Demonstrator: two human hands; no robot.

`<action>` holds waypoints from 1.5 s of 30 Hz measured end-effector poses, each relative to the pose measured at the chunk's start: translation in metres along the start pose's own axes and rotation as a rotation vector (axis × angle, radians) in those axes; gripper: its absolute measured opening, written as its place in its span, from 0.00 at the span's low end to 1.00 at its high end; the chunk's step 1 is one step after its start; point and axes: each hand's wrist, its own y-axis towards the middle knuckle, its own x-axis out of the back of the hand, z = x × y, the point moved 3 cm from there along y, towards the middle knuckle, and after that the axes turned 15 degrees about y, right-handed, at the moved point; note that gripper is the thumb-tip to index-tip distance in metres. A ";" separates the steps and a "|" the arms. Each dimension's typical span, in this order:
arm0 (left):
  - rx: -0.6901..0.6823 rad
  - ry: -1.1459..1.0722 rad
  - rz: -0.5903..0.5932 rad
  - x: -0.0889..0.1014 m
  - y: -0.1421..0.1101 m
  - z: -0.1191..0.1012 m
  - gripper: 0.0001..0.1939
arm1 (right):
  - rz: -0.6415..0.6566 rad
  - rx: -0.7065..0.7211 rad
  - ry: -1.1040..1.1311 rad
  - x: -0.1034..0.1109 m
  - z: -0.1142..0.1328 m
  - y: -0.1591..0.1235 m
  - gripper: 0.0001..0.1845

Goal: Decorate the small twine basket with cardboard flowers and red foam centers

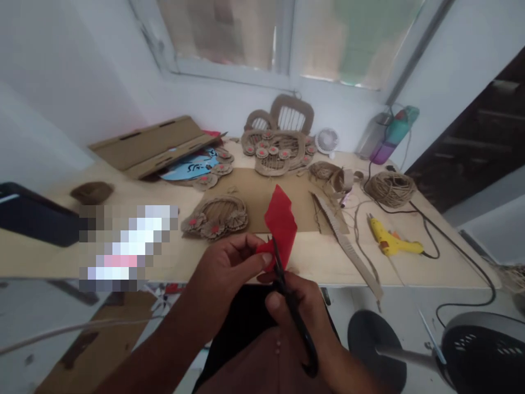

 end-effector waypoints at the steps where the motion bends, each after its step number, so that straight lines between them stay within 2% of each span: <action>1: -0.021 0.052 0.016 0.002 0.003 -0.008 0.05 | 0.000 0.004 0.014 0.000 0.003 0.000 0.23; 4: -0.060 0.179 0.081 0.004 0.009 -0.024 0.05 | 0.011 0.013 0.061 0.002 0.010 0.000 0.22; 8: -0.055 0.248 0.169 0.001 0.015 -0.034 0.05 | 0.042 0.042 0.035 0.009 0.017 0.002 0.20; 13: -0.062 0.322 0.188 -0.003 0.021 -0.041 0.05 | 0.058 -0.007 -0.084 0.020 0.018 0.006 0.19; 18: -0.076 0.423 0.206 -0.004 0.032 -0.041 0.04 | 0.012 -0.064 -0.210 0.027 0.020 0.008 0.18; 23: -0.048 0.426 0.206 -0.007 0.034 -0.040 0.03 | -0.046 -0.046 -0.346 0.030 0.023 0.009 0.10; 29: -0.017 0.479 0.191 -0.011 0.033 -0.044 0.02 | -0.059 -0.047 -0.294 0.033 0.012 0.012 0.15; 33: -0.019 0.498 0.197 -0.009 0.037 -0.041 0.02 | -0.069 -0.034 -0.326 0.036 0.007 0.012 0.14; 39: -0.035 0.461 0.192 -0.002 0.040 -0.033 0.04 | -0.081 -0.097 -0.274 0.035 -0.001 0.013 0.16; 45: -0.012 0.451 0.177 -0.004 0.038 -0.037 0.03 | -0.066 -0.108 -0.261 0.035 -0.001 0.014 0.17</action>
